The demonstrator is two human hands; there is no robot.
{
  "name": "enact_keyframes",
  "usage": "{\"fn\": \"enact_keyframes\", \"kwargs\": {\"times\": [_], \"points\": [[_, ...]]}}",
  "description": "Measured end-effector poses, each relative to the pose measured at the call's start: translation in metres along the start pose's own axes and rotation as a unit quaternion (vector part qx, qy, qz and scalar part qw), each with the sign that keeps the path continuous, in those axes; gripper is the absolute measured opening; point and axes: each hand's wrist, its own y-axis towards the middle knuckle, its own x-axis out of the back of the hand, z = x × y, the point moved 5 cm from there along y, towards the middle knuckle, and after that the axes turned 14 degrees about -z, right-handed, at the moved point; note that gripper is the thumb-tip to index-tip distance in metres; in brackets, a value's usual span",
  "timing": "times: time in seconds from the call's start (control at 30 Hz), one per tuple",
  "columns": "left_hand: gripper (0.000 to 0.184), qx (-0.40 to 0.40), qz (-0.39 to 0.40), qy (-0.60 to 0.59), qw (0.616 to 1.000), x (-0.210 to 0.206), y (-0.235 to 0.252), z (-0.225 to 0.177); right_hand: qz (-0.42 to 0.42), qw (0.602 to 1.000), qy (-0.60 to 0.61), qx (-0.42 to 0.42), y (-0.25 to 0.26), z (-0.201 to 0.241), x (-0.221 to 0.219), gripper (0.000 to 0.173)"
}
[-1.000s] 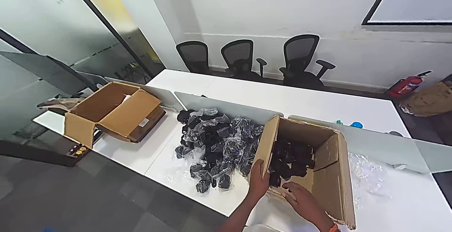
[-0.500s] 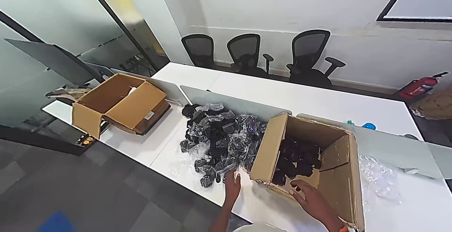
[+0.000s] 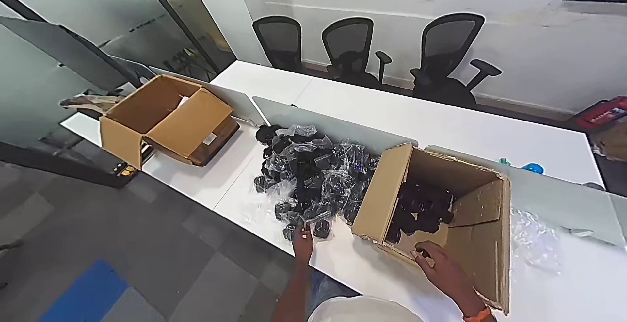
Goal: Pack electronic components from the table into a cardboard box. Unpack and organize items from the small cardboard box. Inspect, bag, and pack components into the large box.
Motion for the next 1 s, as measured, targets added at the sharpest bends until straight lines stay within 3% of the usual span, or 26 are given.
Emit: {"fn": "enact_keyframes", "kwargs": {"times": [0.27, 0.6, 0.87, 1.0], "points": [[0.036, -0.034, 0.03, 0.019, 0.999, -0.007, 0.001, -0.008, -0.007, 1.0, -0.007, -0.003, -0.006, 0.004, 0.001, 0.038], [0.039, -0.04, 0.052, 0.045, 0.997, -0.022, 0.025, -0.042, -0.032, 0.999, -0.017, -0.026, -0.01, 0.001, -0.001, 0.042], [0.048, -0.118, 0.054, 0.192, 0.973, -0.032, 0.015, -0.054, -0.032, 0.999, -0.006, -0.022, -0.012, 0.001, 0.001, 0.039], [0.043, -0.15, 0.072, 0.238, 0.957, -0.033, 0.011, -0.064, -0.026, 0.999, -0.003, -0.022, -0.012, 0.003, 0.004, 0.038]]}}
